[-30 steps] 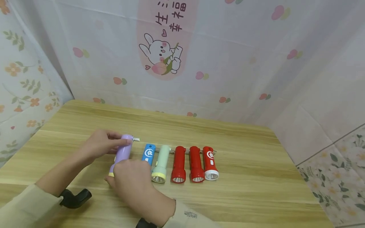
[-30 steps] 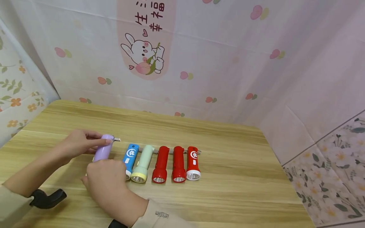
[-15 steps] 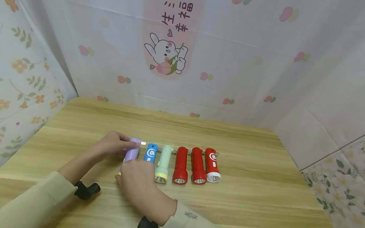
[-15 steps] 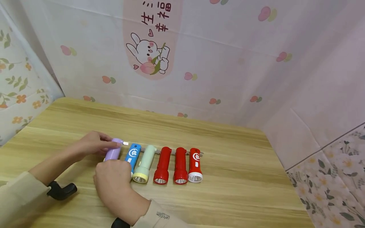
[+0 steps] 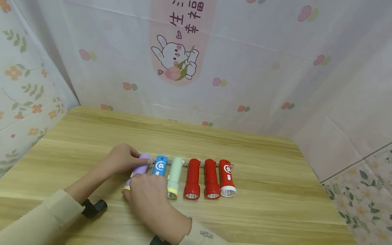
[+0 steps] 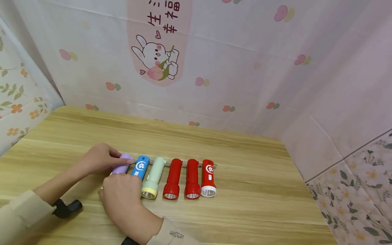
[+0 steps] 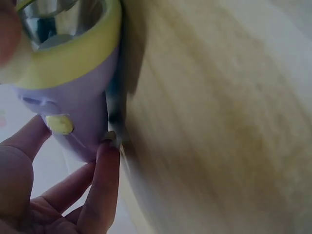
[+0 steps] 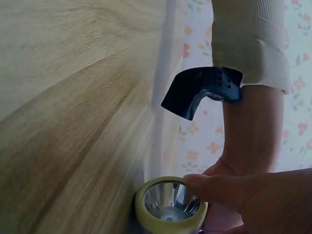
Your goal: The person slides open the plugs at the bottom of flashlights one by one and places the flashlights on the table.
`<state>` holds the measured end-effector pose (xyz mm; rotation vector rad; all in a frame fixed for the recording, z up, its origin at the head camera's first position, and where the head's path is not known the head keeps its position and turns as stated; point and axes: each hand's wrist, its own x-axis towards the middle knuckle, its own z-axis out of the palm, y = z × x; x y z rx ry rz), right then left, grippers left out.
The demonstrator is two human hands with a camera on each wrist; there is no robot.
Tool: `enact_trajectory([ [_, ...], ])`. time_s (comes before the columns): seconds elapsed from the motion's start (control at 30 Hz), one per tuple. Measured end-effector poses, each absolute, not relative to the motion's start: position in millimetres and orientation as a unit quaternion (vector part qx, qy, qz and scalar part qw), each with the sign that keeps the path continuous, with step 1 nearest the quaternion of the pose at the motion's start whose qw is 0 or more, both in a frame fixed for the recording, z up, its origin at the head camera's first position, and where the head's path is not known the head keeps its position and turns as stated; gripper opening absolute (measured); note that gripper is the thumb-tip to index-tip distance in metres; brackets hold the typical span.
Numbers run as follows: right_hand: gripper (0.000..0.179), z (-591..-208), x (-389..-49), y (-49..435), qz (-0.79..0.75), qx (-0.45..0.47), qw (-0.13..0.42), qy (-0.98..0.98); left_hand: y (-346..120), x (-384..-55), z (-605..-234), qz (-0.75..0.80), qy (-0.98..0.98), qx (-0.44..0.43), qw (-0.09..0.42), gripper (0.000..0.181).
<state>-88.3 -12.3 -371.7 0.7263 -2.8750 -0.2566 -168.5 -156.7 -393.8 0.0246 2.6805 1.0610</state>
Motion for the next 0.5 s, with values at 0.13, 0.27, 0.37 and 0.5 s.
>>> enact_trajectory([
  [0.13,0.043,-374,-88,-11,-0.082,0.241,0.086,-0.963,-153,-165,-393,0.352,0.929,0.015,0.112,0.06],
  [0.27,0.044,-373,-89,-4,-0.076,0.256,0.086,-0.96,-152,-162,-392,0.348,0.932,0.02,0.097,0.068],
  [0.37,0.042,-369,-94,9,-0.042,0.304,0.091,-0.948,-153,-160,-391,0.352,0.93,0.022,0.1,0.069],
  [0.5,0.036,-357,-105,33,0.081,0.367,0.103,-0.921,-155,-156,-387,0.333,0.938,0.03,0.096,0.069],
])
